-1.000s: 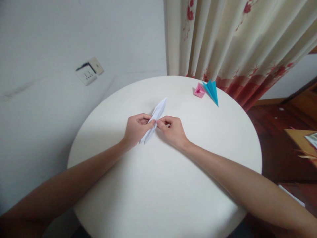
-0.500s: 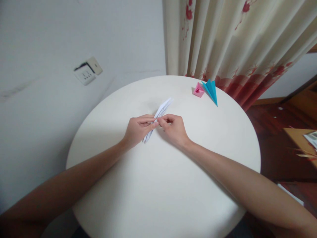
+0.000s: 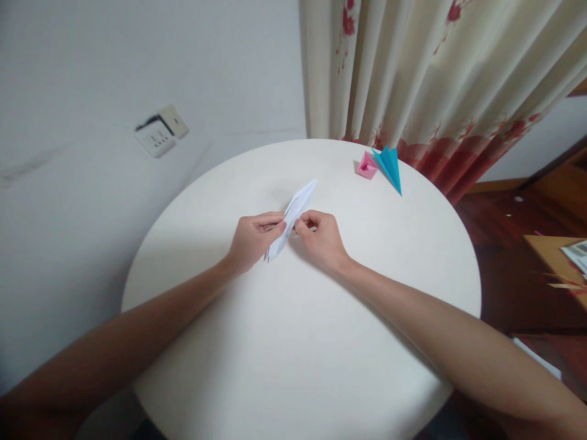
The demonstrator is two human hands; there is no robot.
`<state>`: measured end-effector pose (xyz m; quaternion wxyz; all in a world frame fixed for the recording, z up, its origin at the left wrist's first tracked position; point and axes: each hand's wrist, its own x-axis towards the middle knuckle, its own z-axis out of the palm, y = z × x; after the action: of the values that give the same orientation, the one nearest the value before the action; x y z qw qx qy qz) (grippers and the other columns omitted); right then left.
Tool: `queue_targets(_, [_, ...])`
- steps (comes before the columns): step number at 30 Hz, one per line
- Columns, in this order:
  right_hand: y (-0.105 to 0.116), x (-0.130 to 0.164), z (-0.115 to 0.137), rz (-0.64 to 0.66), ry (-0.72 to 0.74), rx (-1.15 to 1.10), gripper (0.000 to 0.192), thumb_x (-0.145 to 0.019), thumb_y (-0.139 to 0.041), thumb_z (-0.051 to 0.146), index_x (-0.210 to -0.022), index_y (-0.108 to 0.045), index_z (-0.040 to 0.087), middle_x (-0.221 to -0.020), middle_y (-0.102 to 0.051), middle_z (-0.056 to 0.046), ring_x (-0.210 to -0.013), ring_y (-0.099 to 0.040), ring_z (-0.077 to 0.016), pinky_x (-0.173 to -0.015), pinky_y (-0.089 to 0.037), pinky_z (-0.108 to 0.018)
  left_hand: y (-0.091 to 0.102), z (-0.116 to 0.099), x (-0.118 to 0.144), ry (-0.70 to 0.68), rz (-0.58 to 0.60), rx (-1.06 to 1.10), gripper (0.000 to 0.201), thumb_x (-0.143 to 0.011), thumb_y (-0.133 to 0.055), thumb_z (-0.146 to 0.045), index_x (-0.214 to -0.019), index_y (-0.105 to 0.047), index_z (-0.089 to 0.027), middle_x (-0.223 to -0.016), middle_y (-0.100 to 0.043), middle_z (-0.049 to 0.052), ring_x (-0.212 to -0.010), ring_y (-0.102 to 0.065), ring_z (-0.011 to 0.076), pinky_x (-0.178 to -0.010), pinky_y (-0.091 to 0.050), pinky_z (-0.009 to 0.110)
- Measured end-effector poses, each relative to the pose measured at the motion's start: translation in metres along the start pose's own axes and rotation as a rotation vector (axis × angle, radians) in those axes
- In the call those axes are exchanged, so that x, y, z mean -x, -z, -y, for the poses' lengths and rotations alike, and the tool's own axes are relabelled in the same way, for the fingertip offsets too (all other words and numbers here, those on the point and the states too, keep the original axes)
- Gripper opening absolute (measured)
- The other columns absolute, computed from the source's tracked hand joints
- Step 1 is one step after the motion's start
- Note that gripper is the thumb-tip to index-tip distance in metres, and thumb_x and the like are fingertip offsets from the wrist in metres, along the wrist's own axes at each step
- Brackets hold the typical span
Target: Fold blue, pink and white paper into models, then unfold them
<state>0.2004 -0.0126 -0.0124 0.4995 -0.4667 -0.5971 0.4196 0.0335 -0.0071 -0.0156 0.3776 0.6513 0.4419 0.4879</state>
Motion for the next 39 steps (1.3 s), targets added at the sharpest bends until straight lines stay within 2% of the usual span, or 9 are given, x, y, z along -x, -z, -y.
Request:
queue_targets(5, [-0.002, -0.002, -0.006, -0.002, -0.046, -0.034, 0.016, -0.077, -0.062, 0.028, -0.065, -0.063, 0.017, -0.066, -0.064, -0.002, -0.062, -0.056, -0.0140, -0.058, -0.045, -0.026, -0.001, 0.000, 0.001, 0.059, -0.045, 0.061, 0.022, -0.075, -0.074, -0.026, -0.094, -0.077, -0.014, -0.099, -0.076, 0.008, -0.088, -0.072, 0.0205, -0.084, -0.057, 0.031])
queue_targets(10, [-0.003, -0.003, -0.009, 0.005, -0.050, -0.084, 0.021, -0.076, -0.066, 0.035, -0.064, -0.063, 0.017, -0.066, -0.063, -0.001, -0.060, -0.053, -0.0130, -0.058, -0.042, -0.026, 0.000, -0.003, -0.001, -0.008, -0.103, 0.049, 0.020, -0.071, -0.079, -0.028, -0.087, -0.078, -0.014, -0.105, -0.073, 0.011, -0.096, -0.070, 0.0210, -0.087, -0.056, 0.031])
queue_targets(12, [-0.003, -0.003, -0.010, 0.008, -0.064, -0.102, 0.021, -0.076, -0.066, 0.035, -0.065, -0.062, 0.017, -0.066, -0.062, -0.001, -0.061, -0.052, -0.0129, -0.058, -0.041, -0.026, 0.000, -0.004, -0.001, 0.013, -0.121, 0.073, 0.022, -0.069, -0.081, -0.029, -0.086, -0.078, -0.014, -0.106, -0.073, 0.011, -0.095, -0.070, 0.0208, -0.087, -0.056, 0.030])
queue_targets(17, [-0.004, -0.003, -0.011, 0.019, -0.060, -0.151, 0.018, -0.076, -0.065, 0.034, -0.068, -0.060, 0.018, -0.065, -0.058, 0.002, -0.063, -0.049, -0.0121, -0.061, -0.040, -0.026, -0.001, -0.004, 0.002, 0.200, -0.040, 0.238, 0.030, -0.071, -0.081, -0.037, -0.092, -0.078, -0.015, -0.093, -0.077, 0.008, -0.080, -0.071, 0.0204, -0.073, -0.056, 0.030])
queue_targets(20, [-0.005, -0.003, -0.012, 0.018, -0.036, -0.181, 0.017, -0.076, -0.065, 0.033, -0.069, -0.059, 0.018, -0.065, -0.055, 0.003, -0.063, -0.047, -0.0116, -0.062, -0.038, -0.026, -0.001, -0.002, 0.003, 0.253, 0.005, 0.338, 0.032, -0.071, -0.081, -0.039, -0.094, -0.078, -0.016, -0.090, -0.078, 0.008, -0.075, -0.071, 0.0200, -0.071, -0.055, 0.031])
queue_targets(26, [-0.006, -0.004, -0.012, 0.019, -0.020, -0.236, 0.018, -0.074, -0.067, 0.034, -0.072, -0.058, 0.019, -0.067, -0.055, 0.003, -0.063, -0.047, -0.0117, -0.062, -0.038, -0.025, -0.001, 0.000, 0.000, 0.290, 0.036, 0.424, 0.036, -0.069, -0.083, -0.041, -0.094, -0.077, -0.015, -0.084, -0.077, 0.007, -0.076, -0.071, 0.0202, -0.075, -0.055, 0.033])
queue_targets(32, [-0.005, -0.003, -0.010, 0.019, 0.014, -0.214, 0.016, -0.075, -0.067, 0.034, -0.074, -0.062, 0.019, -0.070, -0.060, 0.002, -0.067, -0.051, -0.0130, -0.067, -0.043, -0.028, 0.001, -0.001, -0.001, 0.298, 0.099, 0.479, 0.033, -0.073, -0.081, -0.038, -0.094, -0.074, -0.015, -0.089, -0.076, 0.008, -0.080, -0.070, 0.0194, -0.076, -0.053, 0.031])
queue_targets(35, [-0.004, -0.002, -0.006, 0.011, 0.013, -0.237, 0.017, -0.075, -0.069, 0.035, -0.079, -0.065, 0.019, -0.080, -0.067, -0.001, -0.076, -0.058, -0.0157, -0.074, -0.048, -0.030, 0.001, -0.002, -0.001, 0.312, 0.133, 0.502, 0.030, -0.076, -0.078, -0.037, -0.095, -0.073, -0.015, -0.089, -0.075, 0.007, -0.076, -0.068, 0.0169, -0.071, -0.051, 0.028])
queue_targets(39, [-0.004, -0.002, -0.003, 0.016, 0.036, -0.311, 0.018, -0.073, -0.073, 0.035, -0.080, -0.066, 0.020, -0.085, -0.071, -0.003, -0.082, -0.063, -0.0175, -0.082, -0.050, -0.034, 0.002, -0.005, -0.001, 0.333, 0.166, 0.499, 0.024, -0.079, -0.076, -0.036, -0.092, -0.073, -0.016, -0.076, -0.069, 0.003, -0.066, -0.063, 0.0134, -0.061, -0.047, 0.025])
